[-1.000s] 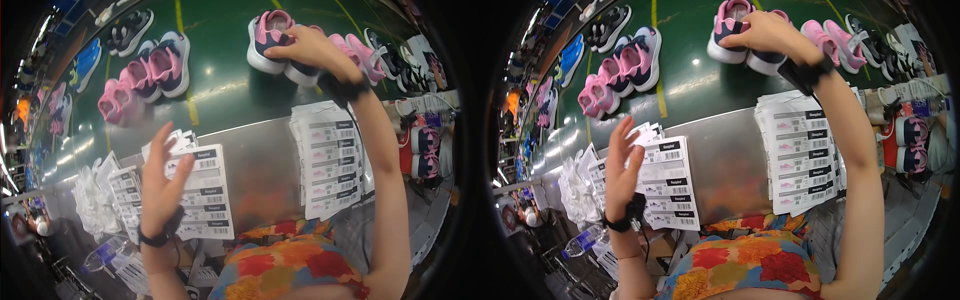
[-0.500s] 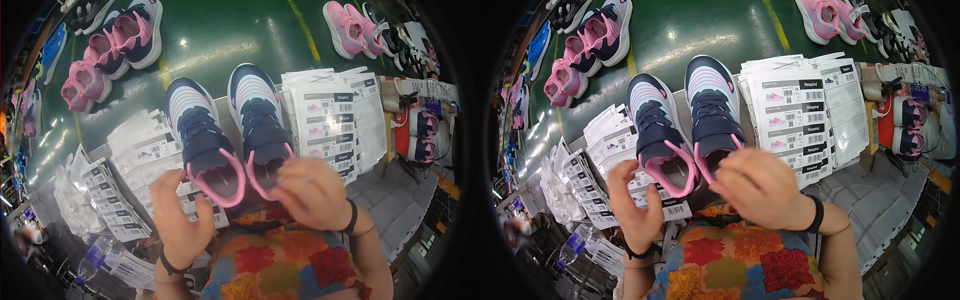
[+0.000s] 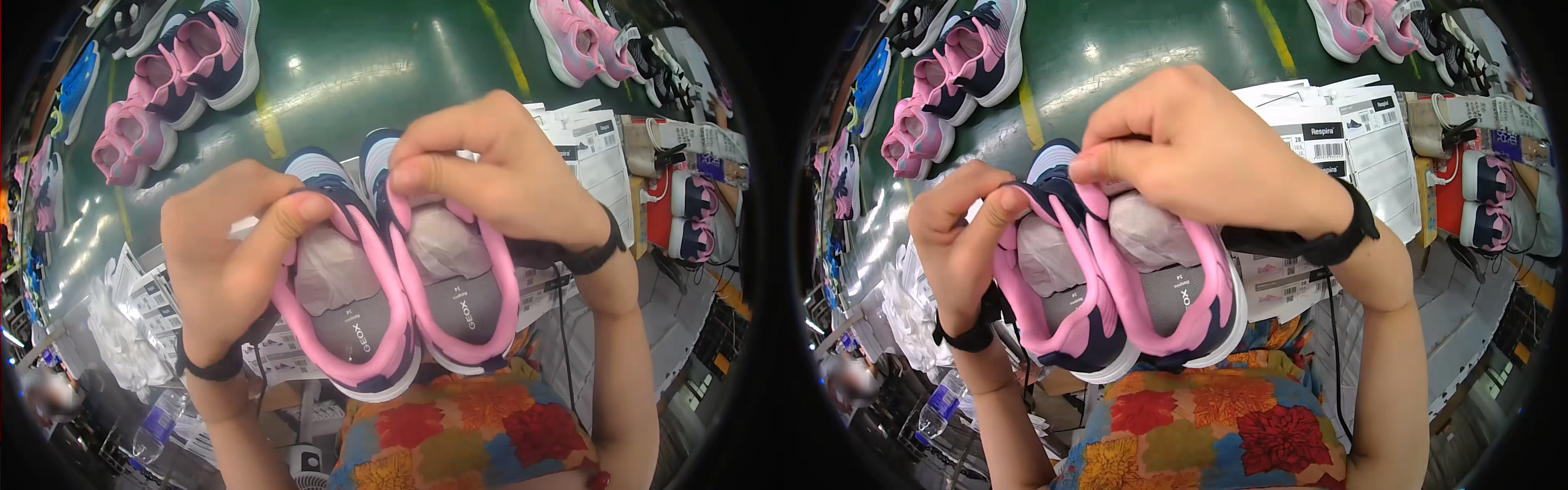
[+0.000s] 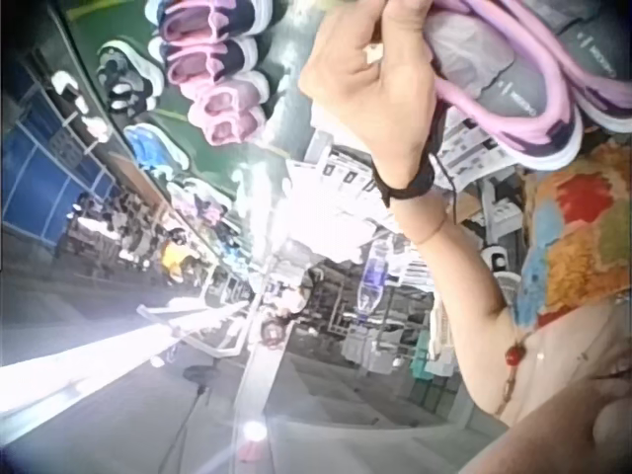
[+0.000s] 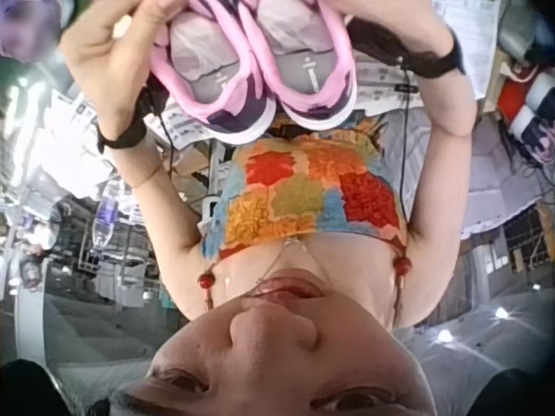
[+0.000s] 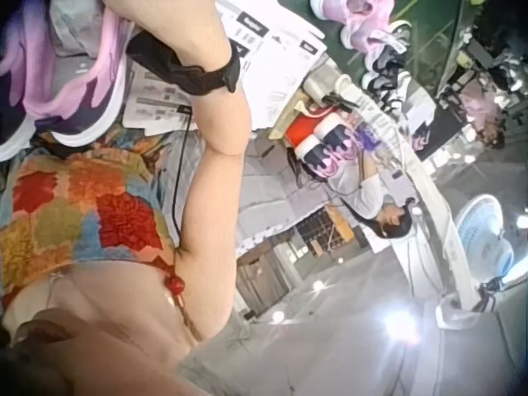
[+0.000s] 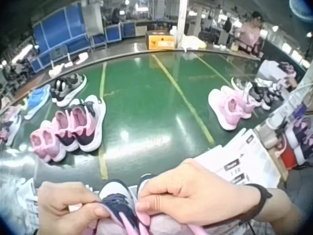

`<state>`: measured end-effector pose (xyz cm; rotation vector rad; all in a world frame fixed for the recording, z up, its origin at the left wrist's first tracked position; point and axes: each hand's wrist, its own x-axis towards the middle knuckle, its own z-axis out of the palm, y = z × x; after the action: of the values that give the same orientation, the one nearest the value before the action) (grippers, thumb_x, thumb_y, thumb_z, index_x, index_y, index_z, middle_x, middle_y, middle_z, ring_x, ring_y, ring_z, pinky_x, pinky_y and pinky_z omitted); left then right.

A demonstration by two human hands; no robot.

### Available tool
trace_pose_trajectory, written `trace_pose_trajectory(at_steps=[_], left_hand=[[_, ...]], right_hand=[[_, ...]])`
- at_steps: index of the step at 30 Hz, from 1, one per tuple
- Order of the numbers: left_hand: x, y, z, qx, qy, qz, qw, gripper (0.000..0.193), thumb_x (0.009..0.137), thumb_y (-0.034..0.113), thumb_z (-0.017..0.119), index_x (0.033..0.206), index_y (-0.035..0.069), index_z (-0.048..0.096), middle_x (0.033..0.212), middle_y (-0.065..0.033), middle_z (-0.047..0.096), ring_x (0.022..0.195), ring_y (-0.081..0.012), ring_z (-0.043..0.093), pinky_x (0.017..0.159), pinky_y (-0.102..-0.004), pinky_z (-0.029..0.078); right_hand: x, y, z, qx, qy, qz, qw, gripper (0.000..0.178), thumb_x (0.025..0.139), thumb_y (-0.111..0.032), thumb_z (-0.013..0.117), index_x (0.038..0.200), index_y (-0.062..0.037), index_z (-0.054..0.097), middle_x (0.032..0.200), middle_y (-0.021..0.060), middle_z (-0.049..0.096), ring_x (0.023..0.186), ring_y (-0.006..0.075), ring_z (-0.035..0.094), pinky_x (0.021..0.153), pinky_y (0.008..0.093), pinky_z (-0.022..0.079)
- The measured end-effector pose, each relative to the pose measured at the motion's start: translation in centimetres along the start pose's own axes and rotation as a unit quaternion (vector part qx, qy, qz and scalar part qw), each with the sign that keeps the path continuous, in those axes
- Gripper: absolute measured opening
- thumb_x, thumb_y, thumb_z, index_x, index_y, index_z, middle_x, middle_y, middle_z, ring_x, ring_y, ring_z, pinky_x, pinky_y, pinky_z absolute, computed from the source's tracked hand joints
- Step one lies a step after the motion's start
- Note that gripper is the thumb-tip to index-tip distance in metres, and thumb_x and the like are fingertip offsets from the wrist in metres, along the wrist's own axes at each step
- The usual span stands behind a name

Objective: The person sorts through stacks of labels, picks up a pair of shoes from a conveyor belt, and pulls back the tongues to look inside. They turn the shoes over, place them back on the belt, and repeat the process with other pairs of shoes and labels.

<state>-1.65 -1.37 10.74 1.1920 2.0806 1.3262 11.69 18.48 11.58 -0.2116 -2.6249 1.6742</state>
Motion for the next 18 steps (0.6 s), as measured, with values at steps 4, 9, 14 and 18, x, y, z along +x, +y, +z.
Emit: trace_pose_trajectory(at_steps=[4, 9, 14, 18], left_hand=[[0.8, 0.6, -0.2, -0.078, -0.03, -0.107, 0.991, 0.015, 0.083, 0.011, 0.074, 0.078, -0.003, 0.072, 0.068, -0.0062, 0.065, 0.054, -0.0096, 0.053, 0.051, -0.0251, 0.038], [0.7, 0.8, -0.1, -0.09, -0.042, -0.17, 0.98, 0.021, 0.085, 0.013, 0.07, 0.077, -0.006, 0.066, 0.067, -0.0003, 0.055, 0.06, -0.0065, 0.043, 0.055, -0.0243, 0.03], [-4.4, 0.3, 1.4, 0.245, -0.018, 0.119, 0.962, 0.018, 0.072, 0.017, 0.082, 0.081, 0.004, 0.074, 0.073, -0.0069, 0.067, 0.06, -0.0163, 0.062, 0.056, -0.0273, 0.05], [-9.5, -0.6, 3.1, 0.217, -0.071, 0.199, 0.953, 0.049, 0.059, 0.008, 0.085, 0.106, 0.008, 0.071, 0.107, -0.0145, 0.069, 0.082, -0.0252, 0.07, 0.076, -0.0369, 0.057]], right_hand=[[0.5, 0.9, -0.2, 0.175, -0.047, 0.134, 0.974, 0.021, 0.091, -0.016, 0.069, 0.086, 0.0039, 0.071, 0.073, -0.0012, 0.064, 0.068, 0.0027, 0.052, 0.058, 0.0207, 0.041], [0.3, 1.0, 0.2, 0.189, -0.043, 0.133, 0.972, 0.019, 0.09, -0.015, 0.069, 0.085, 0.0031, 0.071, 0.073, 0.0, 0.066, 0.067, 0.0037, 0.054, 0.058, 0.022, 0.042], [-6.2, 2.2, 5.4, -0.193, 0.167, -0.169, 0.952, 0.015, 0.072, -0.017, 0.073, 0.083, -0.0078, 0.069, 0.081, 0.004, 0.066, 0.065, 0.0195, 0.058, 0.054, 0.0304, 0.048], [-10.4, 3.1, 6.6, -0.278, 0.101, -0.202, 0.934, 0.037, 0.073, -0.01, 0.071, 0.108, -0.0013, 0.065, 0.113, 0.0166, 0.064, 0.096, 0.0294, 0.062, 0.082, 0.0364, 0.056]])
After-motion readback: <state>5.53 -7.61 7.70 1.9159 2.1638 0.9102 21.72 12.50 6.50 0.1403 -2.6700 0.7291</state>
